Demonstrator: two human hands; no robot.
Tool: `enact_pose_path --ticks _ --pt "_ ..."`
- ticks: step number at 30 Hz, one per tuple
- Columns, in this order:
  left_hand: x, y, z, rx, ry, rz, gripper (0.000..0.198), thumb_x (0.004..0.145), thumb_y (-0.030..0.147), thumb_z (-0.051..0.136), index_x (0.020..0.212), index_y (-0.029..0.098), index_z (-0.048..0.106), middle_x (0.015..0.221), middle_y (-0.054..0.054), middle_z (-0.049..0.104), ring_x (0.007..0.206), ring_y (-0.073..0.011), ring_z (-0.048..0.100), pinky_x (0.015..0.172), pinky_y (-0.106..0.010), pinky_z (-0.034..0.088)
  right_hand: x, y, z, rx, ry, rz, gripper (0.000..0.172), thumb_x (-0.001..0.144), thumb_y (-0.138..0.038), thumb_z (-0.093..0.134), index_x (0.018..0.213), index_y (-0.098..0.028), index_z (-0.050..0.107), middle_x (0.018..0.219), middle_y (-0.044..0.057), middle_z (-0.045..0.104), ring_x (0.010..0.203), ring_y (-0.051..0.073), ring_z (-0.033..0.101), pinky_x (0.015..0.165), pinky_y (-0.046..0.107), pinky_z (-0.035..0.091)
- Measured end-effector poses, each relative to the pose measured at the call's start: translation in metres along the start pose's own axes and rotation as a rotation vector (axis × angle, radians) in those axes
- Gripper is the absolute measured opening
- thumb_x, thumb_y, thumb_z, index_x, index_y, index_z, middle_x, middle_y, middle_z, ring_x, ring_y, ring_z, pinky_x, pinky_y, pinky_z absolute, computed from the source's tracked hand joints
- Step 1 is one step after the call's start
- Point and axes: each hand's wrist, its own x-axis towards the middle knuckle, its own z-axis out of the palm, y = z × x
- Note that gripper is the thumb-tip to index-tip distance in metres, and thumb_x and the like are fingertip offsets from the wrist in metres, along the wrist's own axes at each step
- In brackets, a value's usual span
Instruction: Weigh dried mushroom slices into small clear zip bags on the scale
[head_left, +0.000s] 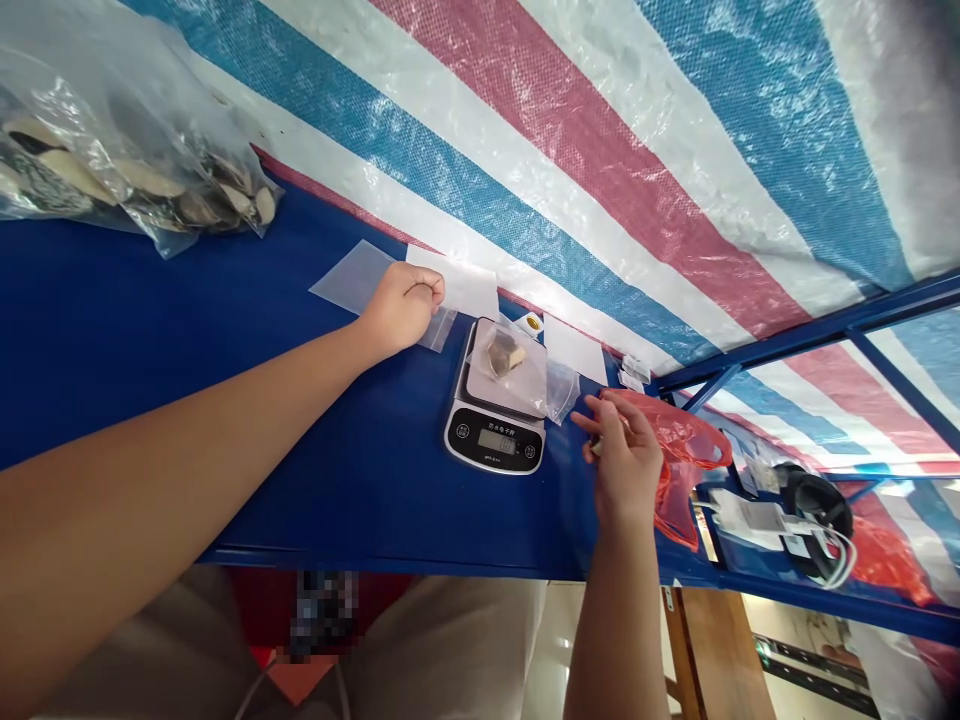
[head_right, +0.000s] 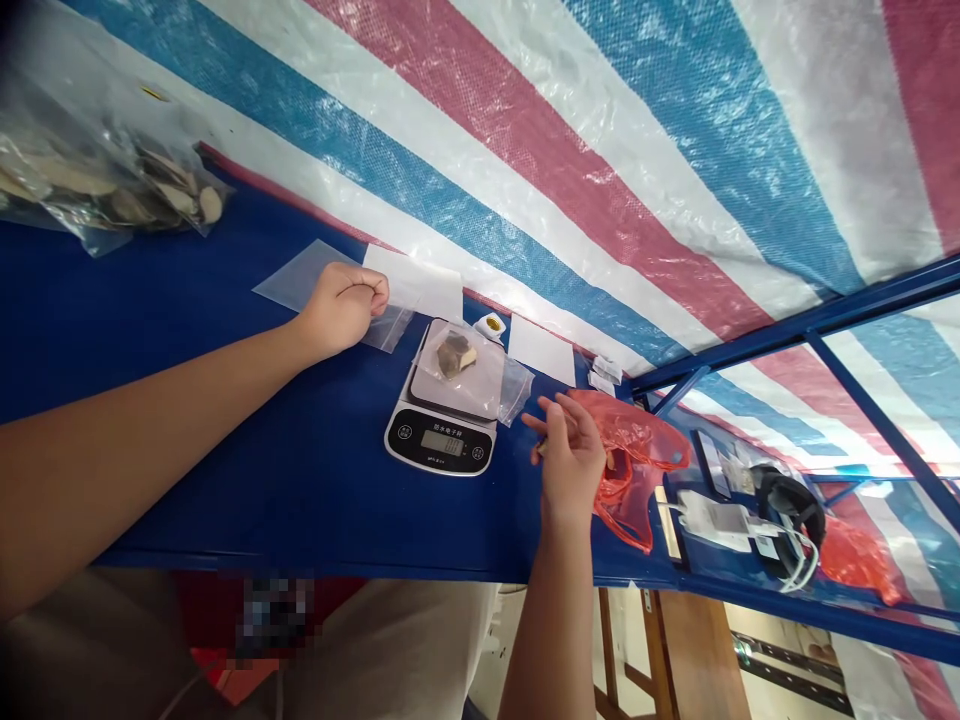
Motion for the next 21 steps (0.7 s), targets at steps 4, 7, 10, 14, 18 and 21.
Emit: enact_pose_path --ticks 4,7,10,14,18,21 --pt "0.000 -0.002 0.001 0.021 -0.023 0.022 0.018 0.066 0.020 0.046 0.050 0.022 0.037 0.057 -0.005 0.039 0.060 -0.0180 0.038 0.063 -0.037 0.031 -0.003 0.012 -0.016 0.058 0.083 0.054 0.046 0.078 -0.058 0.083 0.088 -0.016 0.068 0.076 0.002 0.069 0.062 0.014 0.066 0.040 0.018 0.039" --pt "-0.001 -0.005 0.002 0.012 0.029 0.098 0.019 0.070 0.021 0.045 0.053 0.022 0.036 0.058 -0.004 0.039 0.060 -0.0180 0.039 0.063 -0.036 0.032 0.000 0.023 -0.015 0.153 0.067 0.172 0.048 0.075 -0.060 0.084 0.083 -0.016 0.066 0.062 -0.004 0.055 0.051 0.008 0.052 0.038 0.017 0.034" --pt "0.000 -0.007 0.002 -0.017 0.060 0.162 0.019 0.078 0.023 0.044 0.059 0.023 0.042 0.060 -0.003 0.040 0.060 -0.0174 0.040 0.062 -0.035 0.033 0.005 0.033 -0.014 0.212 0.052 0.242 0.041 0.071 -0.050 0.087 0.084 -0.017 0.067 0.066 -0.004 0.056 0.056 0.008 0.053 0.043 0.017 0.040" --pt "0.001 -0.009 0.005 0.025 0.128 0.249 0.031 0.097 0.036 0.038 0.073 0.023 0.052 0.068 -0.003 0.049 0.066 -0.0185 0.047 0.065 -0.036 0.037 0.007 0.042 -0.018 0.271 0.024 0.228 0.032 0.062 -0.027 0.084 0.090 -0.018 0.072 0.087 0.002 0.068 0.080 0.014 0.066 0.064 0.024 0.055" --pt "0.000 -0.010 0.007 0.069 0.101 0.298 0.037 0.103 0.043 0.033 0.083 0.023 0.057 0.079 -0.005 0.058 0.077 -0.0209 0.055 0.074 -0.037 0.042 0.004 0.048 -0.022 0.321 -0.042 0.190 0.038 0.055 -0.017 0.071 0.093 -0.020 0.074 0.099 0.003 0.072 0.098 0.019 0.068 0.087 0.033 0.058" --pt "0.000 -0.009 0.008 0.086 0.089 0.290 0.038 0.103 0.045 0.034 0.084 0.022 0.057 0.083 -0.005 0.062 0.082 -0.0210 0.058 0.079 -0.036 0.044 0.002 0.051 -0.021 0.301 -0.071 0.158 0.038 0.057 -0.016 0.072 0.095 -0.021 0.075 0.099 0.002 0.072 0.103 0.018 0.068 0.102 0.037 0.053"
